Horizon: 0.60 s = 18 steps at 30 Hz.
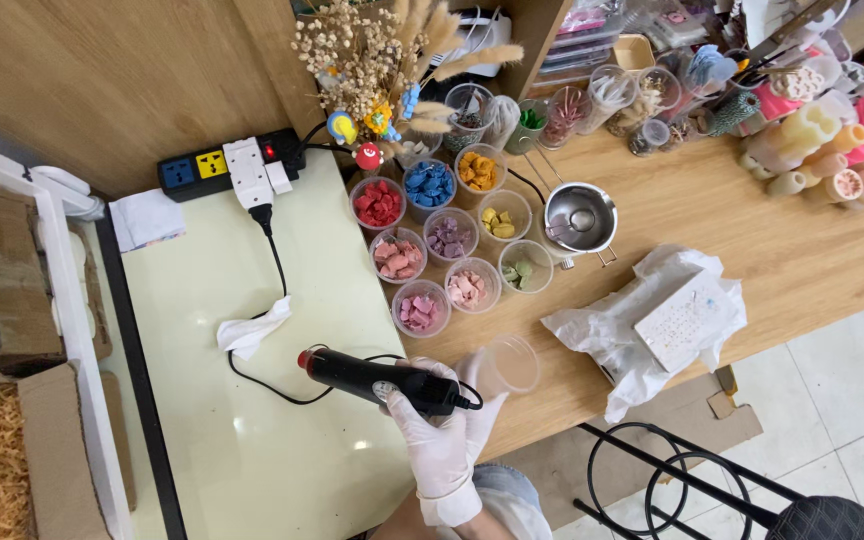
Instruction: The person wearing gloves wipes a table with a cloth while simultaneously using a heat gun to dry the surface.
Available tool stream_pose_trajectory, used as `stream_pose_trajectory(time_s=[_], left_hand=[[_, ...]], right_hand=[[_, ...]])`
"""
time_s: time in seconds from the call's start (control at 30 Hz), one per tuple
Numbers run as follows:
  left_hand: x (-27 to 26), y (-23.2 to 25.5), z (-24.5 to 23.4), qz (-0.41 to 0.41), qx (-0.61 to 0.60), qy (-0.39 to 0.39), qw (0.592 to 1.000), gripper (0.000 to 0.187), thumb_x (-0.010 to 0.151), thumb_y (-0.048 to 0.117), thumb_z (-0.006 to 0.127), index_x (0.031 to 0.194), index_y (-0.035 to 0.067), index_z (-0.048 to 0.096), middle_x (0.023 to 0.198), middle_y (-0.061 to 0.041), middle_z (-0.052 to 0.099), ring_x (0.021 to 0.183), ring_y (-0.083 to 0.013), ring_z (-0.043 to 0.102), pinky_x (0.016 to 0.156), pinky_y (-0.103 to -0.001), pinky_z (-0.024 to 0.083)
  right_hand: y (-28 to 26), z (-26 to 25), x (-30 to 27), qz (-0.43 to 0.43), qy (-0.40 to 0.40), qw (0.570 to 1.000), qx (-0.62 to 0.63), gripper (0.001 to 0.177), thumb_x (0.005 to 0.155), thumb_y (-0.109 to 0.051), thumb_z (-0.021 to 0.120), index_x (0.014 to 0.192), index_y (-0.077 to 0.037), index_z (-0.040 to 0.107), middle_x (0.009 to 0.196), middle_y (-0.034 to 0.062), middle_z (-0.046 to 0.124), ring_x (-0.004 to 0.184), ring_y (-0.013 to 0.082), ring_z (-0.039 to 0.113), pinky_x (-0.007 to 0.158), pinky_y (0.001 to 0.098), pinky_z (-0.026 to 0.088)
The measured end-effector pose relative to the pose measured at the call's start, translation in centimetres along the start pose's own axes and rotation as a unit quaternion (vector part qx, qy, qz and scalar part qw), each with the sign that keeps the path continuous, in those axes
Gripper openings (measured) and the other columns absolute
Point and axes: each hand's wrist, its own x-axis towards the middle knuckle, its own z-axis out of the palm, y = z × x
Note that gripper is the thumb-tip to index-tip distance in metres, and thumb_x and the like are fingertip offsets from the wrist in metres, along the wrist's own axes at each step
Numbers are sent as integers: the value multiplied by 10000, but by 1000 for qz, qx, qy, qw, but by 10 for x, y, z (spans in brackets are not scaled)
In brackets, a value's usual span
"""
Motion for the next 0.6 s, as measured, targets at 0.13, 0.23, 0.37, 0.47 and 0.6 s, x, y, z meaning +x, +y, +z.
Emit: stream_pose_trajectory(time_s=[0.13,0.23,0.37,0.47,0.6], left_hand=[[-8,-7,7,-43,181,-87,979,898,886,512,749,1599,215,291,1471,-67,440,1312,-248,491,1105,-382,449],[-17,-16,11,-74,311,-146,936,822,924,517,724,1587,225,335,1442,-37,468,1301,-222,507,1112,-358,459],[-46,-28,29,-105,476,-224,844,723,975,523,690,1570,239,393,1404,3,506,1285,-186,528,1122,-325,473],[-71,-37,54,-115,552,-259,784,675,1001,525,673,1561,246,422,1385,23,525,1277,-168,538,1127,-309,480],[-110,-50,113,-77,739,-164,649,635,971,511,620,1483,163,482,1353,-64,572,1220,-222,588,1059,-357,511]], right_hand=[[0,-2,-4,23,-13,999,20,434,799,94,761,1183,-26,598,1184,121,691,997,204,705,792,340,652],[6,-7,-9,20,-42,998,49,433,813,95,753,1197,-22,590,1211,123,669,1017,208,690,809,343,642],[7,-14,-13,22,-58,997,46,444,807,92,740,1209,-20,590,1221,122,665,1032,220,698,833,353,650],[4,-12,-12,15,-43,999,27,441,804,97,746,1199,-10,582,1222,135,672,1045,225,702,821,385,657],[-4,-15,-15,-61,-47,996,-47,434,786,121,782,1177,35,615,1161,198,703,986,266,713,769,436,674]])
